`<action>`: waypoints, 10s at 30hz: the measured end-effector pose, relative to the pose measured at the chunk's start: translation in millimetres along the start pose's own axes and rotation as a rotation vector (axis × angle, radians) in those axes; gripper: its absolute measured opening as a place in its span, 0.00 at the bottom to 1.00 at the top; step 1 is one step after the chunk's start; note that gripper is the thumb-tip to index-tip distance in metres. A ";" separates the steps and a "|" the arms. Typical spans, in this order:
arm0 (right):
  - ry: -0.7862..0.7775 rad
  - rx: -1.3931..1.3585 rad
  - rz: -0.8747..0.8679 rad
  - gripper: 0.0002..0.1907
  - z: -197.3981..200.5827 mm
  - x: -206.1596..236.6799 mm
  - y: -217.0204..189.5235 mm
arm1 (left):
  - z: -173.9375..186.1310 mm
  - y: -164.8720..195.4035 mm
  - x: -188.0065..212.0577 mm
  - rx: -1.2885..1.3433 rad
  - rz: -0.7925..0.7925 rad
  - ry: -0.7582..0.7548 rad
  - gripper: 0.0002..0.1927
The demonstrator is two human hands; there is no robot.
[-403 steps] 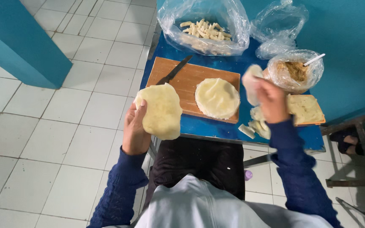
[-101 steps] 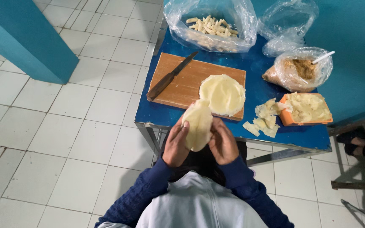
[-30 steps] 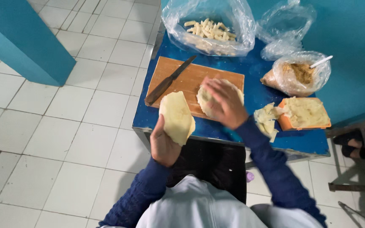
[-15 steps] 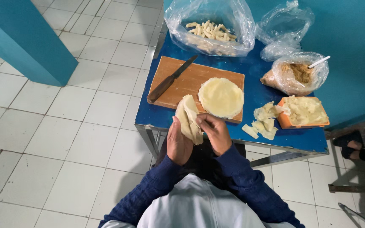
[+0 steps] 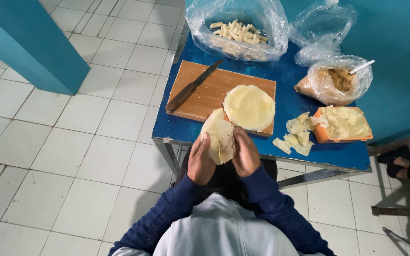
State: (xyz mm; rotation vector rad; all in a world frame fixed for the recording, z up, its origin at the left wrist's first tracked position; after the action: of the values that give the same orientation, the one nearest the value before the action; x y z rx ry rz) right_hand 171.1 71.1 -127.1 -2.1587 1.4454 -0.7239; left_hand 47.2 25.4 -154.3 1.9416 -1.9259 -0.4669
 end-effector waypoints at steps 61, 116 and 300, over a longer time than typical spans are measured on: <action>0.021 0.686 0.528 0.20 88.8 65.5 -127.8 | -71.3 126.0 17.4 -0.212 -0.209 0.062 0.22; -0.194 0.624 0.215 0.11 3.9 10.6 -14.0 | -69.0 34.0 11.6 -0.654 -0.338 -0.043 0.22; 0.112 0.953 0.591 0.07 -12.2 61.1 -46.0 | -83.0 19.5 22.6 -0.858 -0.264 -0.060 0.09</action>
State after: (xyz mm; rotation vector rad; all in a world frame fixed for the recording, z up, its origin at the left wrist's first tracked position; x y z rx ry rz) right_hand 214.8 29.8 -78.5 -0.9332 1.2925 -1.0199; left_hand 69.9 4.9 -71.6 1.5777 -1.1679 -1.1978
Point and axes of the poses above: each hand's wrist, its own x-axis away from the middle knuckle, its own z-axis out of the back of the hand, y = z × x, the point moved 5 cm from there along -x, towards the middle knuckle, and after that the axes turned 7 degrees about -x, right-handed, at the moved point
